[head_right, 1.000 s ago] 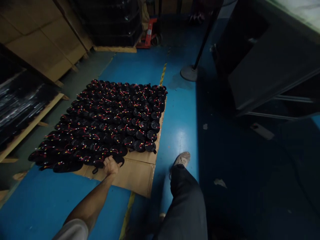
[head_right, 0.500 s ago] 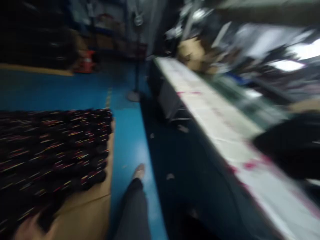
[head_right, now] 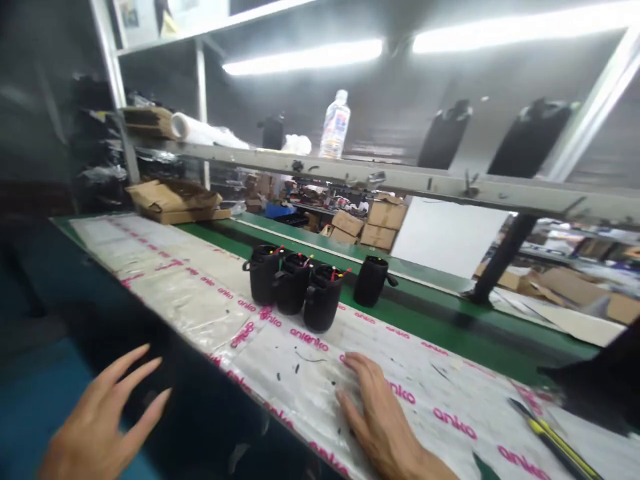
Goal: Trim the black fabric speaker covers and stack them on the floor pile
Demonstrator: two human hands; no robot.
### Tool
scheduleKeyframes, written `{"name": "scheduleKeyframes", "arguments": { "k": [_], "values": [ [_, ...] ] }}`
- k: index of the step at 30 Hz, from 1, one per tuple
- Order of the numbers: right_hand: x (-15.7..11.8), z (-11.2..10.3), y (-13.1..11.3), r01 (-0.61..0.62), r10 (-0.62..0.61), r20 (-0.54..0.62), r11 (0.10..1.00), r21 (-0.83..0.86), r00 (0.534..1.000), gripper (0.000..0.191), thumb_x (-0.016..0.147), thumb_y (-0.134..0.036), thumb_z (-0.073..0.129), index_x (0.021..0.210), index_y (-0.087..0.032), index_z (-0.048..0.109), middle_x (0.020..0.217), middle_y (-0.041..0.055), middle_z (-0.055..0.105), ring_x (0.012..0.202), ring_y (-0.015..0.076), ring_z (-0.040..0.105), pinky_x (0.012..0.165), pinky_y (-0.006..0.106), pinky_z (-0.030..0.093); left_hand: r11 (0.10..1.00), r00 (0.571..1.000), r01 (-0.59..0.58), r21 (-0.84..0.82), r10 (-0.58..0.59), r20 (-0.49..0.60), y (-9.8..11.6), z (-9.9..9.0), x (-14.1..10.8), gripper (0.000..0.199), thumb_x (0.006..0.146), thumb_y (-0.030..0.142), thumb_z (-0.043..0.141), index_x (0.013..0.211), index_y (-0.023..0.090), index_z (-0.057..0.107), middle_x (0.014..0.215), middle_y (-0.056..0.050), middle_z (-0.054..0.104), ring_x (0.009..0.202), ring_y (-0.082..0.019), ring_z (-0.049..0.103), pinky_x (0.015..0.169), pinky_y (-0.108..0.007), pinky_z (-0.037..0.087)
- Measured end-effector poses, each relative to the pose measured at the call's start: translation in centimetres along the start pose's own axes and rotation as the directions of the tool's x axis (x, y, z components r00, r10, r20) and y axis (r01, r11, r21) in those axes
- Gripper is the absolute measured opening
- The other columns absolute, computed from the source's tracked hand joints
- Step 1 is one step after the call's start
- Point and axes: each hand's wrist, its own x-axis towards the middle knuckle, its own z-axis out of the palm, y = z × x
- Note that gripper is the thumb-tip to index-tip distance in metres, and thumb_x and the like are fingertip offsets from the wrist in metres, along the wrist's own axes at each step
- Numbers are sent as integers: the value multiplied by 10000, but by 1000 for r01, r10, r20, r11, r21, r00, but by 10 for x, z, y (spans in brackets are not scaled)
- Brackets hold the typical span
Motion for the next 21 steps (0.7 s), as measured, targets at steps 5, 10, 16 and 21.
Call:
{"name": "scheduleKeyframes", "arguments": {
  "k": [5,10,16,21],
  "values": [
    [88,-43,3,126,-122,-213,992,5,970,488,946,-307,525,1404,-210,387,1416,135,458,1317,266,419,1085,480,419,952,937,-307,-15,305,172,81,59,160,616,874,289,592,1432,166,364,1514,-139,392,1420,-282,353,1147,-436,374],
    [148,-42,2,112,-116,-174,993,-33,978,546,832,-282,675,1339,-186,496,1514,154,345,1390,332,304,1114,535,374,934,882,-355,-48,352,314,131,107,236,669,746,288,725,1347,144,468,1556,-187,318,1464,-355,246,1163,-554,299],
    [139,-36,11,42,-21,-240,995,86,971,242,827,-247,691,1027,-199,563,1520,150,312,1424,312,250,1116,525,370,913,840,-380,-146,407,359,137,121,240,272,772,406,705,807,165,583,1472,-204,423,1381,-377,386,1071,-507,412],
    [124,-43,20,27,12,-177,976,217,984,267,783,-204,740,916,-214,509,1505,136,337,1378,284,333,1072,476,412,887,784,-401,-232,462,414,152,109,224,607,736,220,652,1312,172,467,1212,-115,613,1082,-261,605,899,-394,508]
  ]
}}
